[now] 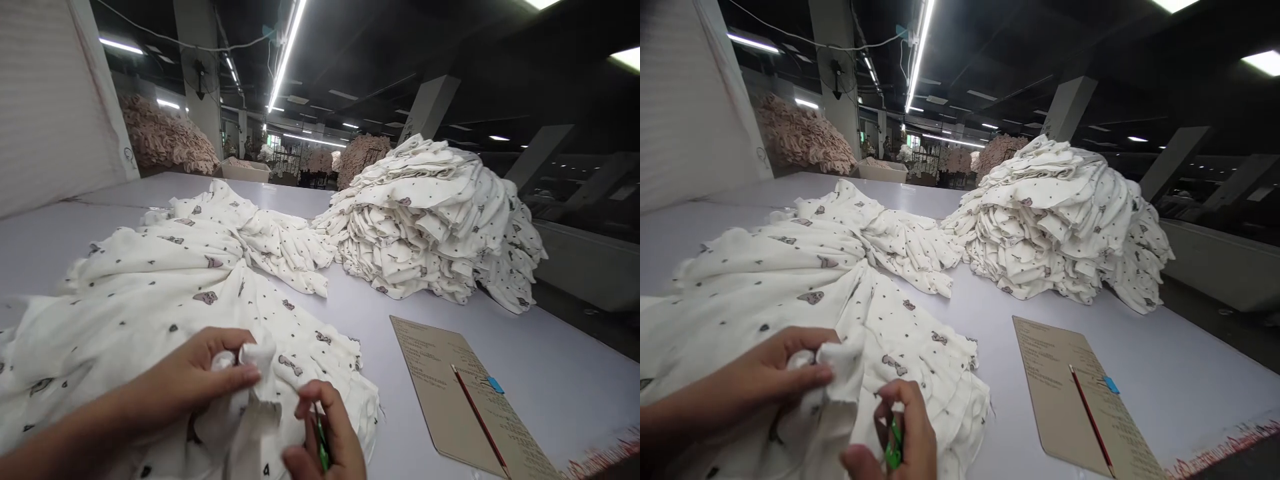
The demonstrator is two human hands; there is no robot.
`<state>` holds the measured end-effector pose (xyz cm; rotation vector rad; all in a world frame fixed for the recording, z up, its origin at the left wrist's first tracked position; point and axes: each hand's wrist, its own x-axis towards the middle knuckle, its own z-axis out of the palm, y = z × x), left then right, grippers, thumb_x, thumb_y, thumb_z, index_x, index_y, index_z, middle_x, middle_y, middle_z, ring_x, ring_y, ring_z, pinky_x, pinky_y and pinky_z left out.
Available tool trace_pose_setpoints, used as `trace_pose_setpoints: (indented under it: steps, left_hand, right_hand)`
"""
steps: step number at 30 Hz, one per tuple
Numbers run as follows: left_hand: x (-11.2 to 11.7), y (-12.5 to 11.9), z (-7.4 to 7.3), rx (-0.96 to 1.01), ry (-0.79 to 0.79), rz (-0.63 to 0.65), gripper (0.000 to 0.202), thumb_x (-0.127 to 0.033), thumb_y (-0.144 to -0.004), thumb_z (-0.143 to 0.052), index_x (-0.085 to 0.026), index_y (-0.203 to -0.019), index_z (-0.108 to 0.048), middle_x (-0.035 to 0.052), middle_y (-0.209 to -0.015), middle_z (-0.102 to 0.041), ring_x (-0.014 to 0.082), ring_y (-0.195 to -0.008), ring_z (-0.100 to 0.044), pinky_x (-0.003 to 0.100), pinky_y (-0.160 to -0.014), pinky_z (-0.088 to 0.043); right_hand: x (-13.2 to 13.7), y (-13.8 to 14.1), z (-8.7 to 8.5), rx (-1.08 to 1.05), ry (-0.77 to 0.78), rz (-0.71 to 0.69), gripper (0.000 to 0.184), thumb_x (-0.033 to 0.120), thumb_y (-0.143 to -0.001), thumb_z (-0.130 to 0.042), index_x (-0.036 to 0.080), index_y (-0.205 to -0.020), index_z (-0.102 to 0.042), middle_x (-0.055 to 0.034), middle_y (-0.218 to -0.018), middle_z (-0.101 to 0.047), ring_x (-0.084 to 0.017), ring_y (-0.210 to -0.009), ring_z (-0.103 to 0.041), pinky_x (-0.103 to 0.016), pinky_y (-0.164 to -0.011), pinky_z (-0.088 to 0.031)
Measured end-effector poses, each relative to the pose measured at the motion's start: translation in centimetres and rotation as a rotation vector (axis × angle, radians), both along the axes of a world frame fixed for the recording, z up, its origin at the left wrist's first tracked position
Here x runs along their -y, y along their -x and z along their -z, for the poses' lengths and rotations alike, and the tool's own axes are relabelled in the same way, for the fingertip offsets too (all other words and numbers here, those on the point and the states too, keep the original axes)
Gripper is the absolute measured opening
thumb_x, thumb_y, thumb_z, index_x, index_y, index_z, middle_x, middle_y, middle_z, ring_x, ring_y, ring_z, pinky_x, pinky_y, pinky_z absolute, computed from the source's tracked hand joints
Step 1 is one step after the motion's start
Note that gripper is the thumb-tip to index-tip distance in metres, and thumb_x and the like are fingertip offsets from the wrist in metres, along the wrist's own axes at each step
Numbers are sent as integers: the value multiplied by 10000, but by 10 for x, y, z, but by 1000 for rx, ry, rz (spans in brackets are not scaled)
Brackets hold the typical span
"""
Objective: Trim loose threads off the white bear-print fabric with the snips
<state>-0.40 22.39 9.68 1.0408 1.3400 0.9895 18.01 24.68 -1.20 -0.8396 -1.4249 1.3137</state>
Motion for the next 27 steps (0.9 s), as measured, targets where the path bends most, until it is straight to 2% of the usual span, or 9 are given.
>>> trace_pose_setpoints:
  steps: [2,4,6,10,13,16,18,21,27]
  left_hand:
    - [-6,-8,11,-87,-78,85,246,-438,-717,-710,-197,-730,-663,-10,-757,-652,178,-785,-583,211,-711,-469]
    - [-9,-11,21,-176,-260,88,216,-405,-771,-653,-193,-739,-641,4,-872,-621,183,-855,-555,221,-793,-431]
    - [-12,-10,28,-223,-377,67,224,-409,-831,-582,-197,-765,-614,3,-896,-579,172,-860,-525,219,-808,-402]
    - [-14,-4,35,-92,-211,67,317,-520,-873,-488,-213,-793,-496,-49,-670,-414,128,-648,-395,212,-612,-367]
    - [-14,-4,40,-51,-132,92,346,-539,-760,-609,-225,-892,-552,-37,-780,-512,147,-736,-460,219,-662,-391]
    - [-15,-6,44,-89,-76,110,303,-464,-687,-700,-195,-797,-616,-14,-808,-565,180,-817,-496,227,-720,-401]
    - [-17,-8,45,-88,-55,122,307,-469,-742,-651,-174,-698,-578,-28,-680,-510,150,-699,-465,215,-642,-385]
    - [-20,-10,46,-69,-67,142,330,-471,-761,-624,-162,-671,-550,-43,-625,-480,124,-622,-433,198,-583,-368]
    - [-15,-15,48,-141,-127,176,353,-455,-864,-512,-165,-723,-656,-3,-720,-633,171,-750,-559,235,-726,-442]
  right_hand:
    - [-3,11,-3,37,-114,-30,365,503,-742,-682,275,-979,-524,21,-812,-512,-120,-594,-466,-203,-529,-376]
    - [-8,16,-5,110,-240,-68,138,369,-829,-590,244,-840,-532,16,-778,-502,-137,-659,-483,-217,-591,-377]
    - [-13,14,-6,141,-267,-85,191,332,-885,-512,222,-730,-491,19,-717,-468,-145,-684,-469,-228,-623,-358]
    - [-20,4,-4,104,-101,-82,330,459,-917,-469,208,-704,-455,33,-680,-388,-128,-624,-376,-231,-562,-304]
    - [-23,2,2,32,36,-96,364,516,-900,-488,202,-718,-467,42,-656,-372,-117,-604,-337,-220,-539,-293]
    - [-23,5,8,20,78,-83,369,516,-889,-507,192,-713,-492,37,-651,-402,-118,-616,-374,-213,-560,-332]
    - [-20,7,7,75,0,10,298,472,-890,-518,198,-774,-527,22,-703,-469,-131,-650,-447,-221,-607,-381]
    - [-13,5,3,185,-257,170,136,374,-889,-527,244,-916,-550,1,-817,-538,-150,-701,-534,-223,-621,-419]
    - [-9,1,-3,487,-690,149,241,220,-828,-531,296,-1056,-552,-11,-885,-567,-157,-610,-574,-253,-550,-423]
